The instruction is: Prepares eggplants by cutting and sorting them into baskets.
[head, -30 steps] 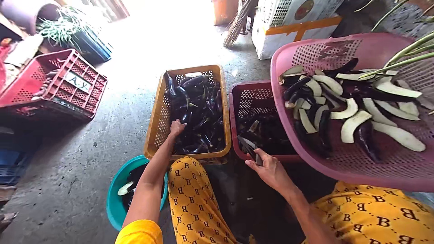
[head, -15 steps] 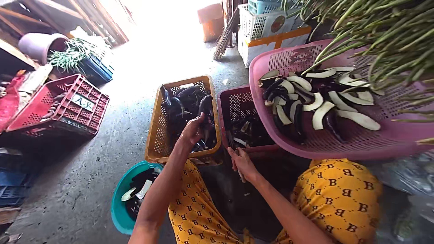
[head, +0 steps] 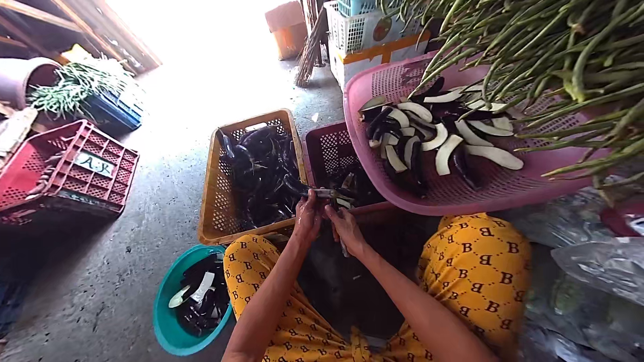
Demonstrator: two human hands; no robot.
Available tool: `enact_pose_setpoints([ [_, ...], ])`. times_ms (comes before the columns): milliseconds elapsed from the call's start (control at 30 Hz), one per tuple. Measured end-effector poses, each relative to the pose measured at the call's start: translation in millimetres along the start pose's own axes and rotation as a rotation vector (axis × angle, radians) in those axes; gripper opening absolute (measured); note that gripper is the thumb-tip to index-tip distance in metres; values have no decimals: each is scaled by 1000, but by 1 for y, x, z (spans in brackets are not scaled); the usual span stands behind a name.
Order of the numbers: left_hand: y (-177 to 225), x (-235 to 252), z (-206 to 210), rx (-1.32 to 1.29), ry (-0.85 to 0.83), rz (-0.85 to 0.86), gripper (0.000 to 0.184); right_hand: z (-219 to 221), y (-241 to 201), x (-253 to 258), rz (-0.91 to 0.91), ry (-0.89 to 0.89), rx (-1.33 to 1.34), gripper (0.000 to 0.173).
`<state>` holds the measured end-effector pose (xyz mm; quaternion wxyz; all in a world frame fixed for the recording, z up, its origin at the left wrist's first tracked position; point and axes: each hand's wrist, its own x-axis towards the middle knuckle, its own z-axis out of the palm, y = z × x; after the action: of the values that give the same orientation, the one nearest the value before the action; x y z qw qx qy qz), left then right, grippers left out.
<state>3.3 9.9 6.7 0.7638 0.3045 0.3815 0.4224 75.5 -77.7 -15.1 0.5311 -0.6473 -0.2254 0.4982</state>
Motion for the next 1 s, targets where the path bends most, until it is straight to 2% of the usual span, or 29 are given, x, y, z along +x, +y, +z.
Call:
enact_pose_setpoints([
  [267, -14, -14, 2, 13, -29, 51, 20, 0, -5, 9, 76, 29, 96, 48],
  [400, -22, -15, 1, -3, -23, 66, 20, 2, -8, 10, 98, 55, 63, 50],
  [733, -28, -15, 4, -77, -15, 55, 18, 3, -6, 12, 39, 133, -105, 54],
  [1000, -34, -13, 6, -125, 1, 60, 16, 7, -8, 9, 2, 205, -70, 54],
])
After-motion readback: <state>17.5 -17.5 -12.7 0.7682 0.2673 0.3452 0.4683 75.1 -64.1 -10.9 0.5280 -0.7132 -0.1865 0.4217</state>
